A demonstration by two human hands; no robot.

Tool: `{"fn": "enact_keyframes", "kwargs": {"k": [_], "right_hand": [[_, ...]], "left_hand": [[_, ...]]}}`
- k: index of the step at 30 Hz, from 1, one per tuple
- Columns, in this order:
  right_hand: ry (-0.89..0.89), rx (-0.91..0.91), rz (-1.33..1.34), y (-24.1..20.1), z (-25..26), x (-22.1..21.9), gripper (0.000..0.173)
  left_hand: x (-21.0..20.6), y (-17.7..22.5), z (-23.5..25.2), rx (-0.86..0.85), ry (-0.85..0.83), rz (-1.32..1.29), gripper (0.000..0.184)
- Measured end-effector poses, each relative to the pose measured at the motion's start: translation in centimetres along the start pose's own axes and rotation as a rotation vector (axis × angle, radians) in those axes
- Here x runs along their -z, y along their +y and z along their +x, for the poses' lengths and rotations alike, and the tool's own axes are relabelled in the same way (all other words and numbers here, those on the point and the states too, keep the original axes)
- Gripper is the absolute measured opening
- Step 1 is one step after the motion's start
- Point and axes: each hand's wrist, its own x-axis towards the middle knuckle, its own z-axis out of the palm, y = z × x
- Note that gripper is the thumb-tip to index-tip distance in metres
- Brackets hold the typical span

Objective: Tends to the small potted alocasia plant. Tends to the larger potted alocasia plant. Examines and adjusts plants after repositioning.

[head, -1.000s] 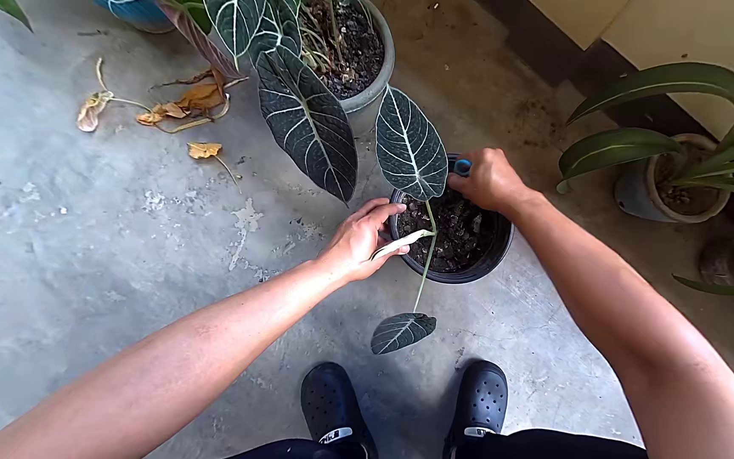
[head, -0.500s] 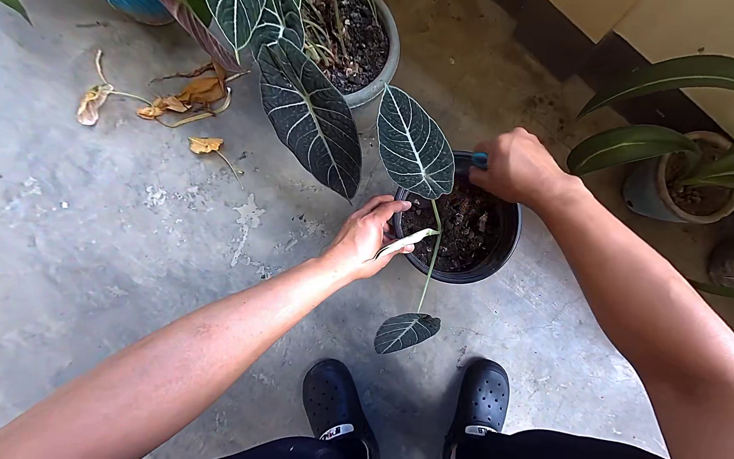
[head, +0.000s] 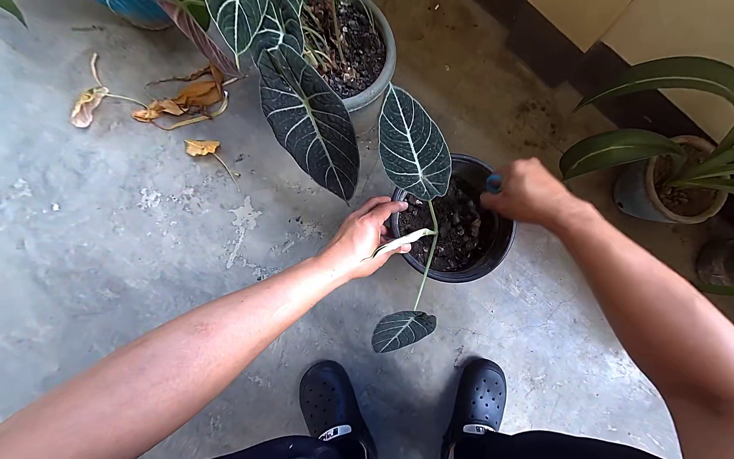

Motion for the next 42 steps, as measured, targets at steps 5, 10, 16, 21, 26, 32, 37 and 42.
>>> {"fn": "enact_keyframes", "kwargs": {"k": [5,10,16,21,26,32,37,42], "right_hand": [[-0.086,-0.049,-0.086,0.1,-1.7,-1.3,0.025],[-0.024,-0.083,0.184,0.5,-2.6,1.1,0.029],[-0.177,0.054,-0.012,-0.7,-3.0,-2.5,0.028],[-0.03,0.277,0.068,-0.1,-4.4,0.2,0.022],[-0.062,0.584,-0.025,-0.8,-4.9,-7.1,0.02],[0.208,0.679,0.08,0.2,-5.0,-5.6,0.018],[0.075,0.686,0.147,-0.9,-3.7,-8.6,0.022],[0.162,0.53,0.163,0.7,-5.3,-4.0,0.02]], "left_hand": [[0.0,0.1,0.1,0.014,-0.001,0.0,0.066],[0.1,-0.1,0.3,-0.016,0.005,0.004,0.066],[0.1,0.1,0.3,-0.003,0.001,0.003,0.066],[1.0,0.2,0.8,-0.061,-0.038,0.171,0.07],[2.3,0.6,3.4,-0.157,-0.037,0.479,0.061],[2.1,2.9,5.2,0.026,-0.253,0.623,0.075],[1.6,4.5,6.1,0.178,-0.397,0.695,0.07],[2.1,4.1,6.3,0.132,-0.363,0.545,0.039]]}}
